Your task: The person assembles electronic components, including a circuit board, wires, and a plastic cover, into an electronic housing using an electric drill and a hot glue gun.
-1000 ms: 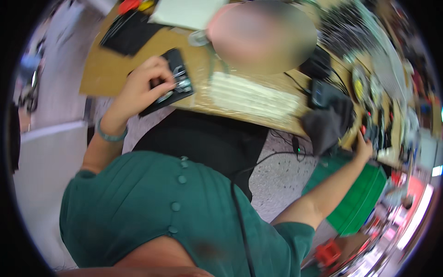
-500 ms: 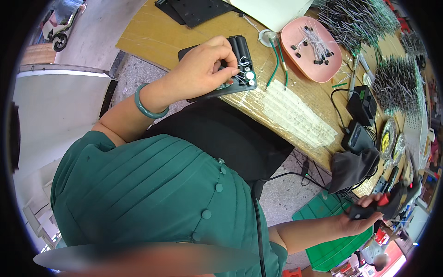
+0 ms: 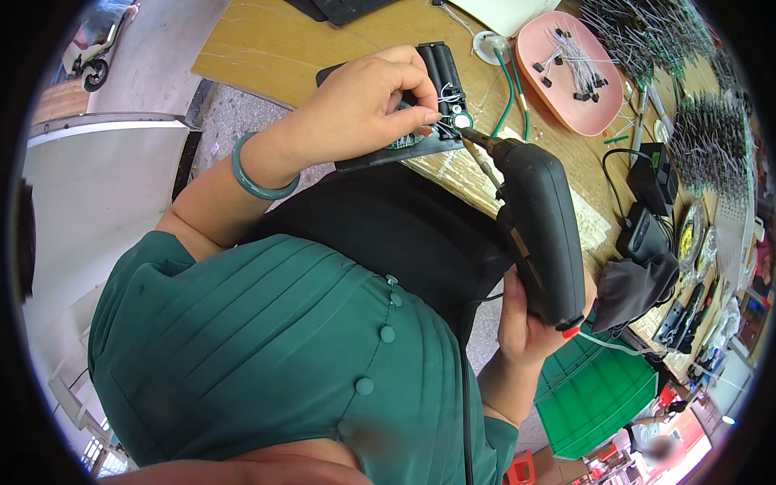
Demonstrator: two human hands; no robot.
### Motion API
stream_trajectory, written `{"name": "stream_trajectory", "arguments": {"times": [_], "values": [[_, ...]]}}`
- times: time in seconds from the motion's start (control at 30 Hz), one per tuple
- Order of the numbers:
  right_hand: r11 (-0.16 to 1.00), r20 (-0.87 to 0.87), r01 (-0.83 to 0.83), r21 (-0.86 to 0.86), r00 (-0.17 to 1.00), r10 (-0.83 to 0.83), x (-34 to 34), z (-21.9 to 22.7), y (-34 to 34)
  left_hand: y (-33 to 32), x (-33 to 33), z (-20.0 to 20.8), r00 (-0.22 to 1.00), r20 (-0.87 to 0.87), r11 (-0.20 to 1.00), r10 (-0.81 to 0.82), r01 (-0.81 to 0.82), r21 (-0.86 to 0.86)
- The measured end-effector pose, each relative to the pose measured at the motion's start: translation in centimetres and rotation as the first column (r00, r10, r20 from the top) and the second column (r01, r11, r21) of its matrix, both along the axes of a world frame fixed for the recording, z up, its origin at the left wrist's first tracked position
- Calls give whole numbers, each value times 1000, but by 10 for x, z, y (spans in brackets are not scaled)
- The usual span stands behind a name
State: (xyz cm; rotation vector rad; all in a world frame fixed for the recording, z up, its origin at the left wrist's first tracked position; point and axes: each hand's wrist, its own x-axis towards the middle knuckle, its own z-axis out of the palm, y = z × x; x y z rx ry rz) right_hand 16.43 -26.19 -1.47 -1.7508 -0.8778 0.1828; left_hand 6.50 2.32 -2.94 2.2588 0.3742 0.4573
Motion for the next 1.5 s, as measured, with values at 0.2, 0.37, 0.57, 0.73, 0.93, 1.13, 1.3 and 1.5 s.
{"name": "stream_trajectory", "arguments": {"times": [0.2, 0.37, 0.57, 0.73, 0.93, 1.13, 1.3, 1.5], "values": [[996, -51, 63, -58, 996, -66, 0, -2, 3, -2, 0, -2, 1000, 14, 1000, 8, -8, -26], [996, -34, 80, -37, 996, -81, -3, -2, 15, -3, 1, -2, 1000, 22, 1000, 11, -11, 9], [997, 88, 16, -81, 996, -9, -4, 8, 27, -4, 0, -3, 999, 32, 1000, 9, -10, 12], [994, 83, 25, -103, 996, -16, -8, 11, 28, -4, 0, -2, 1000, 13, 1000, 21, -21, 15], [992, 76, 22, -122, 997, -13, -10, 17, 32, -4, 0, -3, 999, 25, 999, 25, -26, 29], [991, 36, 46, -129, 998, -42, -18, 23, 37, -4, 1, -3, 1000, 11, 999, 18, -18, 32], [990, 22, 47, -132, 999, -45, -18, 25, 38, -5, 0, -4, 1000, 13, 999, 13, -13, 44], [983, 119, 32, -180, 993, -11, -16, 25, 37, -6, 0, -1, 1000, -3, 1000, 14, -14, 27]]}}
